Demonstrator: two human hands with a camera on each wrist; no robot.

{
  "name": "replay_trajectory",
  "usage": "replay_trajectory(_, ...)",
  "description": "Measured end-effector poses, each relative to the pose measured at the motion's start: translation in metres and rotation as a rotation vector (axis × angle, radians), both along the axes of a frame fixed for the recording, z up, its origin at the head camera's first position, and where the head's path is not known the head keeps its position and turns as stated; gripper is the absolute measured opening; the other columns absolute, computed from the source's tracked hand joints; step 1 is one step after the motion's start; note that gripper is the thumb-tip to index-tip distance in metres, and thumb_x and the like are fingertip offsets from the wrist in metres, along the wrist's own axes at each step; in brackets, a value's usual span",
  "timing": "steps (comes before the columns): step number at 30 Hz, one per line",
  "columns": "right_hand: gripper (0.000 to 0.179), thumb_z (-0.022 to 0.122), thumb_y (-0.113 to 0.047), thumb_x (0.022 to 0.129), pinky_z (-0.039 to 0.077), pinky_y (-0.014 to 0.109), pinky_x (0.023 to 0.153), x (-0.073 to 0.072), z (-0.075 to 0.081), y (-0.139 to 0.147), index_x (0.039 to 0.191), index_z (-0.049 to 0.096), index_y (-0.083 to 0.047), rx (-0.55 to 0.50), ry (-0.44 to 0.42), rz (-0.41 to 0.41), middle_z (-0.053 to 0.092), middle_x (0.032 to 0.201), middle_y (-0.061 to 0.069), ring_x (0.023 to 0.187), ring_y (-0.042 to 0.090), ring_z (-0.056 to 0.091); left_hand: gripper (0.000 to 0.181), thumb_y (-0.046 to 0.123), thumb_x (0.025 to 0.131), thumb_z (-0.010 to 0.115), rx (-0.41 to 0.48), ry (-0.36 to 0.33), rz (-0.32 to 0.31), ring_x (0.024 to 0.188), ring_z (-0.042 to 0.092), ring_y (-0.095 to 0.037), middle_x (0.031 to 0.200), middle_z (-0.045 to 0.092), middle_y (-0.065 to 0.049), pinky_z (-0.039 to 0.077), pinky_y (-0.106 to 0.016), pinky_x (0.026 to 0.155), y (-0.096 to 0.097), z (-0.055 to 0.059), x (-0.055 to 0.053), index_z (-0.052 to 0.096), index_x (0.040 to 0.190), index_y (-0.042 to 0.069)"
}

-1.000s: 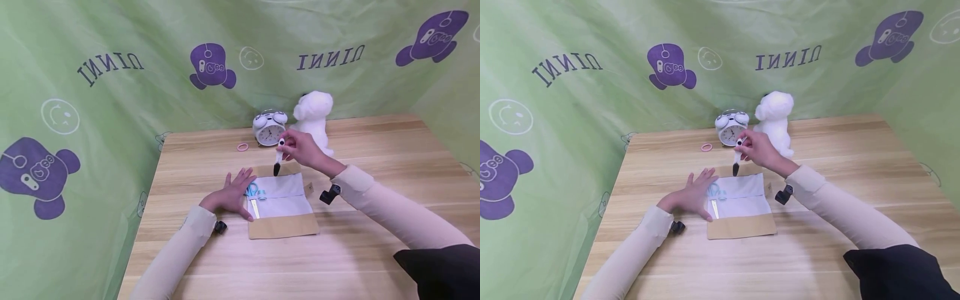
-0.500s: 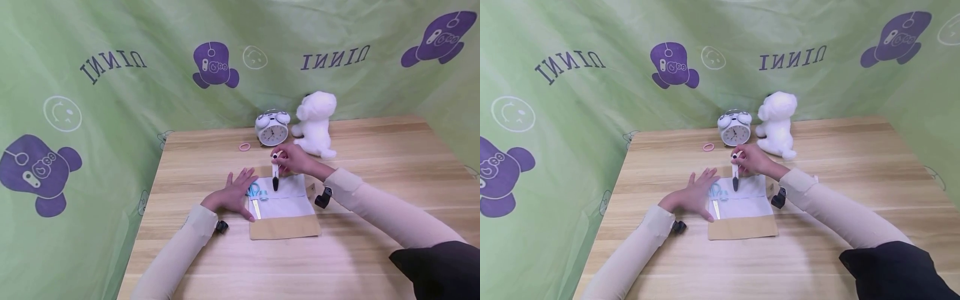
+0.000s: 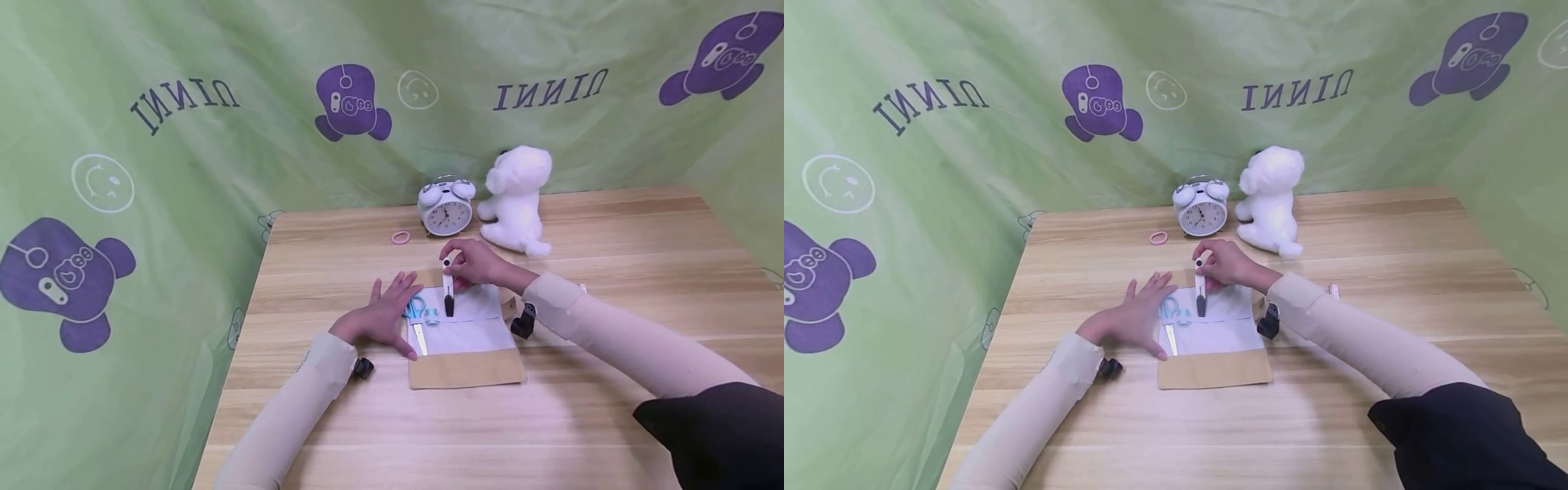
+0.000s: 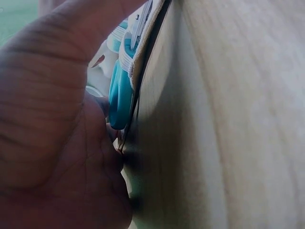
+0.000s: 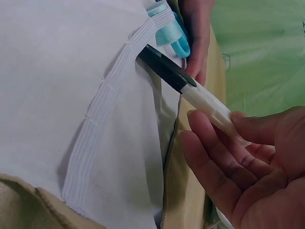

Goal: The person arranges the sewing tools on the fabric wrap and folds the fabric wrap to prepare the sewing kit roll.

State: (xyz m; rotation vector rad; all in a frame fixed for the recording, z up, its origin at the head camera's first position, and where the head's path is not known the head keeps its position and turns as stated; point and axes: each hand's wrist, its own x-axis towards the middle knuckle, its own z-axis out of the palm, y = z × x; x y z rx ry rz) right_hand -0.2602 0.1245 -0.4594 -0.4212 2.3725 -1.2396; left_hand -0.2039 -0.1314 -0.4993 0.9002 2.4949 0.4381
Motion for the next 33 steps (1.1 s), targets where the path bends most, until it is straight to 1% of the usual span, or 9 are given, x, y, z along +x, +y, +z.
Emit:
replay_trajectory(5, 0.027, 0.066, -0.004, 0.094, 0.062, 0.046, 0.064, -0.0029, 0.0021, 0.0017, 0.119, 0.058, 0.003, 0.023, -0.052, 0.003, 0.073, 0.076, 0.017, 0.062, 0.026, 0.073, 0.139, 0.065, 0.06, 0.087, -0.002, -0.013, 0.001, 0.157, -0.018, -0.025, 0.17, -0.016, -0.002, -0.013, -0.064, 0.121, 0.0006, 0.0003, -0.0005, 0.006, 0.163, 0.019)
replay_trajectory(8, 0.025, 0.066, -0.007, 0.095, 0.062, 0.044, 0.063, -0.0055, 0.0038, 0.0036, 0.118, 0.062, 0.003, 0.039, -0.051, 0.003, 0.073, 0.076, 0.018, 0.063, 0.026, 0.073, 0.139, 0.066, 0.06, 0.087, -0.007, 0.01, -0.004, 0.157, -0.018, -0.025, 0.17, -0.016, -0.001, -0.013, -0.064, 0.121, 0.0019, -0.0008, -0.0036, 0.005, 0.163, 0.02)
replay_trajectory(12, 0.023, 0.067, -0.007, 0.094, 0.062, 0.04, 0.063, -0.0069, 0.0052, 0.0058, 0.114, 0.067, 0.004, 0.041, -0.05, 0.001, 0.072, 0.074, 0.019, 0.061, 0.023, 0.072, 0.14, 0.067, 0.059, 0.087, -0.008, 0.039, -0.007, 0.157, -0.018, -0.025, 0.17, -0.016, 0.0, -0.012, -0.064, 0.122, 0.0034, -0.001, -0.0081, 0.005, 0.163, 0.02)
replay_trajectory(16, 0.025, 0.067, -0.005, 0.094, 0.063, 0.04, 0.065, -0.0067, 0.0025, 0.0056, 0.117, 0.064, 0.006, 0.013, -0.093, 0.005, 0.073, 0.076, 0.019, 0.063, 0.022, 0.072, 0.141, 0.066, 0.058, 0.088, 0.001, 0.019, 0.001, 0.157, -0.018, -0.024, 0.17, -0.015, 0.0, -0.013, -0.063, 0.122, 0.0031, -0.0003, -0.0079, 0.005, 0.163, 0.021)
replay_trajectory(20, 0.023, 0.067, -0.004, 0.094, 0.063, 0.04, 0.067, -0.0058, -0.0005, 0.0041, 0.113, 0.061, 0.007, 0.009, -0.123, 0.004, 0.073, 0.08, 0.019, 0.065, 0.022, 0.073, 0.141, 0.067, 0.058, 0.088, 0.005, 0.006, 0.001, 0.157, -0.018, -0.024, 0.17, -0.015, -0.001, -0.013, -0.063, 0.122, 0.0014, -0.002, -0.005, 0.006, 0.163, 0.021)
replay_trajectory(23, 0.019, 0.067, -0.003, 0.093, 0.063, 0.041, 0.068, -0.0058, -0.0004, 0.003, 0.108, 0.062, 0.006, 0.015, -0.126, -0.002, 0.072, 0.083, 0.019, 0.066, 0.022, 0.073, 0.14, 0.066, 0.058, 0.088, 0.013, 0.006, 0.002, 0.157, -0.018, -0.024, 0.171, -0.014, -0.001, -0.013, -0.063, 0.122, 0.0006, -0.0026, -0.0034, 0.006, 0.163, 0.02)
replay_trajectory(27, 0.016, 0.069, -0.004, 0.092, 0.063, 0.04, 0.069, -0.006, 0.0015, 0.0011, 0.105, 0.065, 0.005, 0.026, -0.113, -0.001, 0.073, 0.084, 0.018, 0.068, 0.022, 0.073, 0.14, 0.065, 0.058, 0.088, 0.022, 0.009, 0.008, 0.157, -0.018, -0.024, 0.171, -0.014, -0.001, -0.013, -0.063, 0.122, -0.0001, -0.003, -0.0029, 0.007, 0.163, 0.02)
replay_trajectory(33, 0.012, 0.071, -0.005, 0.09, 0.063, 0.037, 0.068, -0.0049, 0.0017, -0.0017, 0.099, 0.07, 0.002, 0.077, -0.077, 0.027, 0.075, 0.084, 0.019, 0.068, 0.018, 0.073, 0.14, 0.066, 0.058, 0.087, 0.014, 0.007, 0.005, 0.157, -0.018, -0.025, 0.17, -0.015, -0.001, -0.013, -0.064, 0.121, -0.0012, -0.006, -0.002, 0.006, 0.163, 0.021)
